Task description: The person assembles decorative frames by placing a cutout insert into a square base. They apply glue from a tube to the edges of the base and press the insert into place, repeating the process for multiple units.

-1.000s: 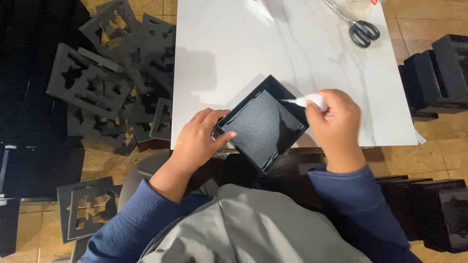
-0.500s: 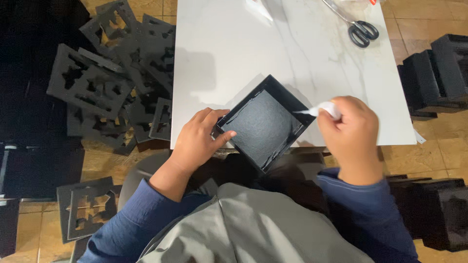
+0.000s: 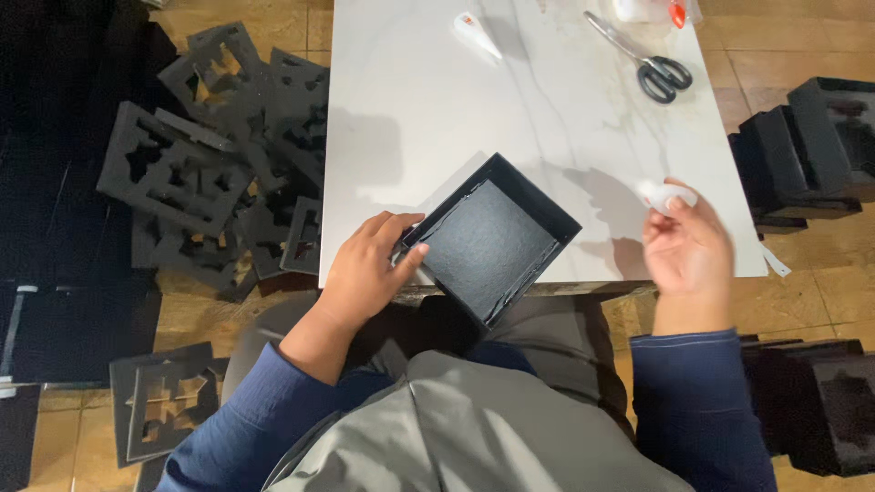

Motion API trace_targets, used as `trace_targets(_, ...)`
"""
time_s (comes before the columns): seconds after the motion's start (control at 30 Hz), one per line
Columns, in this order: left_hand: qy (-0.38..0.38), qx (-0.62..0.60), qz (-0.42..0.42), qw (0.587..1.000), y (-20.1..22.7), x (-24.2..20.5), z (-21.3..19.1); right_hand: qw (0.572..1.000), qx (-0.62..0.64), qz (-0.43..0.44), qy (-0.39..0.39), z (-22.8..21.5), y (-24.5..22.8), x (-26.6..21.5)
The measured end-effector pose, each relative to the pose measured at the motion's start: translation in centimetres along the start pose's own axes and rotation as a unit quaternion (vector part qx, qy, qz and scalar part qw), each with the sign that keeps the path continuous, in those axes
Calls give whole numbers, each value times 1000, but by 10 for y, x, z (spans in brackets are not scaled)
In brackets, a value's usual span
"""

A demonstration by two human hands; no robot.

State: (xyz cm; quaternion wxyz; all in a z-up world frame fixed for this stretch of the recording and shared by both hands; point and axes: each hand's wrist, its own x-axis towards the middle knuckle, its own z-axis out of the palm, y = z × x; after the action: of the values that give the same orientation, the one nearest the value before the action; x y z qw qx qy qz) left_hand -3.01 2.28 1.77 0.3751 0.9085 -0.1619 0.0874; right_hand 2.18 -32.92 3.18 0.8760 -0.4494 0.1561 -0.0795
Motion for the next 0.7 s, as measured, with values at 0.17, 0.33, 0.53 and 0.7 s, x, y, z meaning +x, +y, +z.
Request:
trace_targets(0.17, 2, 15, -10, 1000, -1, 1, 2, 988, 138, 28, 63, -3, 8, 14)
trace_targets(0.33, 11, 21, -22, 999, 1, 3, 2, 991, 133, -8, 23, -12, 11, 35)
trace_targets(0.53, 15, 24, -35, 999, -3, 3, 9, 991, -87, -99, 9, -9, 16, 43)
trace_targets(0.7, 112, 100, -70, 986, -19, -11, 28, 979, -117, -166, -17, -22, 31, 52)
